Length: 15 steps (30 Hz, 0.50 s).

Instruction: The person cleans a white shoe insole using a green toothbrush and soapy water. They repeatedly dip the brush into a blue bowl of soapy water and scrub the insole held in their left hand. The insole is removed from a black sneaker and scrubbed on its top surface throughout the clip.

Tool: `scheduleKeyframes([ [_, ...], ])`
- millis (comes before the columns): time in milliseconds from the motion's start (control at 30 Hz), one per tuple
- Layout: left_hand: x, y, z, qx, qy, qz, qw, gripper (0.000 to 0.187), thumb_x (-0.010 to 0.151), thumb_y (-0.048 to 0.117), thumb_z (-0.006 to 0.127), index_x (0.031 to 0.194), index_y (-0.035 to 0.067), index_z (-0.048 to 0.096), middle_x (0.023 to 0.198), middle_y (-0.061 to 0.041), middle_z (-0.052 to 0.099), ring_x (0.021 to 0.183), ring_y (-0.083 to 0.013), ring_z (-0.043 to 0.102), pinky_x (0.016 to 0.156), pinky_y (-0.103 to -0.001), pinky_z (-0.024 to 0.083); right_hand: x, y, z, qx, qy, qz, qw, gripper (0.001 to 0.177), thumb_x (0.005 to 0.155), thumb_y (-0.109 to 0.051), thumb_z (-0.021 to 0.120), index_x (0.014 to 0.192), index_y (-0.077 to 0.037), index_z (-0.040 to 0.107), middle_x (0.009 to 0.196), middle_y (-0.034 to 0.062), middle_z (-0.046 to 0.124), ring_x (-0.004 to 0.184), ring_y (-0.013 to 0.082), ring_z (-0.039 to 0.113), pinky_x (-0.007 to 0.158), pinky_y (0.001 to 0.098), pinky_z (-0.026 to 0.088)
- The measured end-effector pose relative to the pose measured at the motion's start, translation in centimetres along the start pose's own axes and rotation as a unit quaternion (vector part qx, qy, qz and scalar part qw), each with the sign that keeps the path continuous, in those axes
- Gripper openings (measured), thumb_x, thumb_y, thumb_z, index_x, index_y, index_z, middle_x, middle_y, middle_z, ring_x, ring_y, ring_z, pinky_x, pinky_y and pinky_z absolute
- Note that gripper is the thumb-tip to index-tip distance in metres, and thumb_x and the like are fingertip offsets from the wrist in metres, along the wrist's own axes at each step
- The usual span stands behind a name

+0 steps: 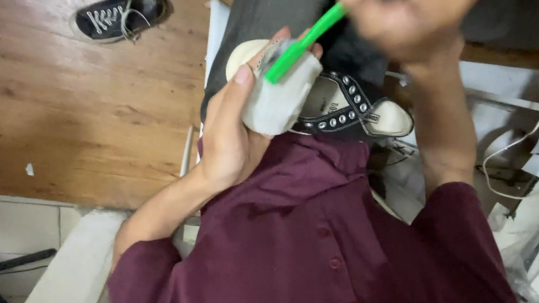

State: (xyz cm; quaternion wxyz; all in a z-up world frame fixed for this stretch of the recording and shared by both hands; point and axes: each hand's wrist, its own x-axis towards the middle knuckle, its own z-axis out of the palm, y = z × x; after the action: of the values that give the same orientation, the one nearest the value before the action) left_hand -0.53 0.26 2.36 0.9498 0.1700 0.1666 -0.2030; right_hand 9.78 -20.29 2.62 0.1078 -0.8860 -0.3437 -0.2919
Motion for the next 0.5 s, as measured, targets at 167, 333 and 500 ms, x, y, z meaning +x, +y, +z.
scheduleKeyframes([
  [167, 0.1, -0.9, -0.7, -0.007, -0.013, 0.035, 0.999, 0.057, 0.095, 0.026, 0.048, 0.138, -0.01, 0.036, 0.135, -0.029, 0.045, 0.127, -0.033, 0.046, 0.114, -0.04, 0.032, 1.7, -0.9, -0.6, 0.064, 0.025, -0.073, 0.995, 0.03, 0.094, -0.005, 0.064, 0.068, -0.004, 0.05, 0.07, 0.0097, 0.053, 0.061, 0.0287, 0.041, 0.062, 0.0414, 0.036],
  [333, 0.0, -0.6, -0.2, -0.022, 0.002, 0.033, 0.999, 0.058, 0.093, 0.024, 0.047, 0.139, -0.01, 0.033, 0.142, -0.029, 0.038, 0.126, -0.0385, 0.045, 0.114, -0.044, 0.034, 1.6, -1.8, -0.6, -0.055, 0.043, -0.06, 0.996, 0.02, 0.09, -0.009, 0.067, 0.072, -0.002, 0.059, 0.076, 0.011, 0.058, 0.063, 0.0293, 0.05, 0.063, 0.0399, 0.047],
  [500, -0.2, -0.1, 0.0, -0.063, -0.057, -0.004, 0.996, 0.058, 0.095, 0.024, 0.047, 0.138, -0.012, 0.033, 0.144, -0.029, 0.034, 0.137, -0.0342, 0.035, 0.123, -0.043, 0.021, 0.9, 1.0, 0.4, 0.057, 0.081, -0.021, 0.995, 0.038, 0.095, -0.007, 0.069, 0.062, -0.007, 0.05, 0.064, 0.0073, 0.04, 0.057, 0.0281, 0.036, 0.057, 0.0392, 0.03],
])
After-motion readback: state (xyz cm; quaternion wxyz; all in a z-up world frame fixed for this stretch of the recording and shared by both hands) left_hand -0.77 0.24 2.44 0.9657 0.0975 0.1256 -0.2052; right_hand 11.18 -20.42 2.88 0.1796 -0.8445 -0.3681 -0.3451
